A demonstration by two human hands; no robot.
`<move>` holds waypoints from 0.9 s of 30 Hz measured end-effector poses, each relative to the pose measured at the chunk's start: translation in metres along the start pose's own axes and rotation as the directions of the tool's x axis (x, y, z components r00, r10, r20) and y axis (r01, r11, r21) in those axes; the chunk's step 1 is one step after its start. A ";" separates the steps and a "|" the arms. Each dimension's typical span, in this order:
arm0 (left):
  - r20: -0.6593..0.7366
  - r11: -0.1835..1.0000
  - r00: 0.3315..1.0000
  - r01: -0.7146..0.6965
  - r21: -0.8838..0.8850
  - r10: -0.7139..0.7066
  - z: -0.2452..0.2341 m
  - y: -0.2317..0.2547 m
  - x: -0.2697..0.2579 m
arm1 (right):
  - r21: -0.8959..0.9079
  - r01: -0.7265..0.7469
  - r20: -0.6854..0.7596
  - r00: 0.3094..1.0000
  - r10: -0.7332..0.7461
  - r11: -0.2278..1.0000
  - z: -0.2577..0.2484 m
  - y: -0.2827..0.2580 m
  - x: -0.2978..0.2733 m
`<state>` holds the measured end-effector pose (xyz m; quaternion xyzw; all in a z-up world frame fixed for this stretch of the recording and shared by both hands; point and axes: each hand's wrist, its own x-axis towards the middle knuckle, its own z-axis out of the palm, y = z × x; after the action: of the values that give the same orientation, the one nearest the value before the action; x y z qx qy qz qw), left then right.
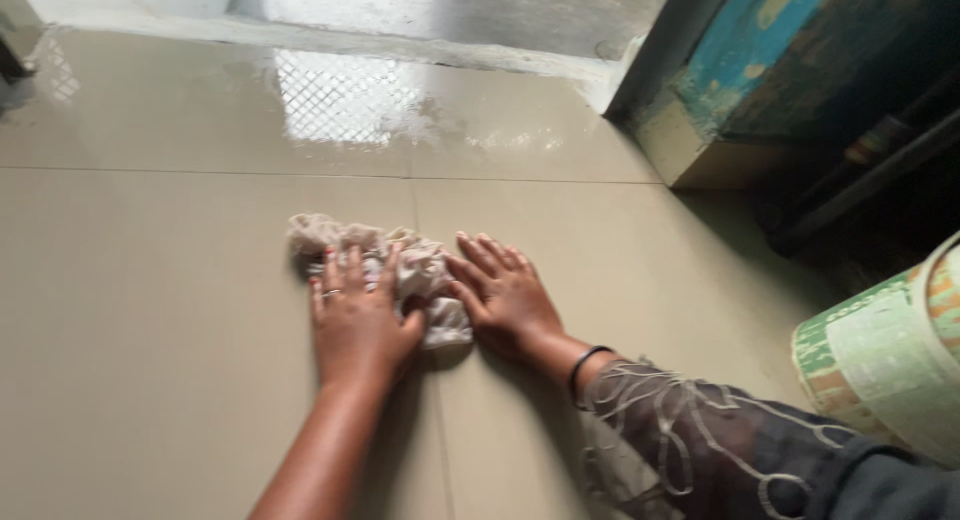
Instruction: The person wipes down the wet tiled floor by hand using a cloth.
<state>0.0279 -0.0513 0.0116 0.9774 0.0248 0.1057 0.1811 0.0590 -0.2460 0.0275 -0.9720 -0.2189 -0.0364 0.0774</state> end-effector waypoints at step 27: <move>-0.240 0.963 0.971 0.069 0.261 -0.005 0.018 -0.083 0.030 | 0.039 -0.236 -0.008 0.972 0.236 0.971 -0.006 -0.014 0.004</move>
<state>0.0599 0.0229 -0.0287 0.9727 0.0786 0.2138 0.0453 0.0559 -0.2329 0.0358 -0.9892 -0.1019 -0.0291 0.1011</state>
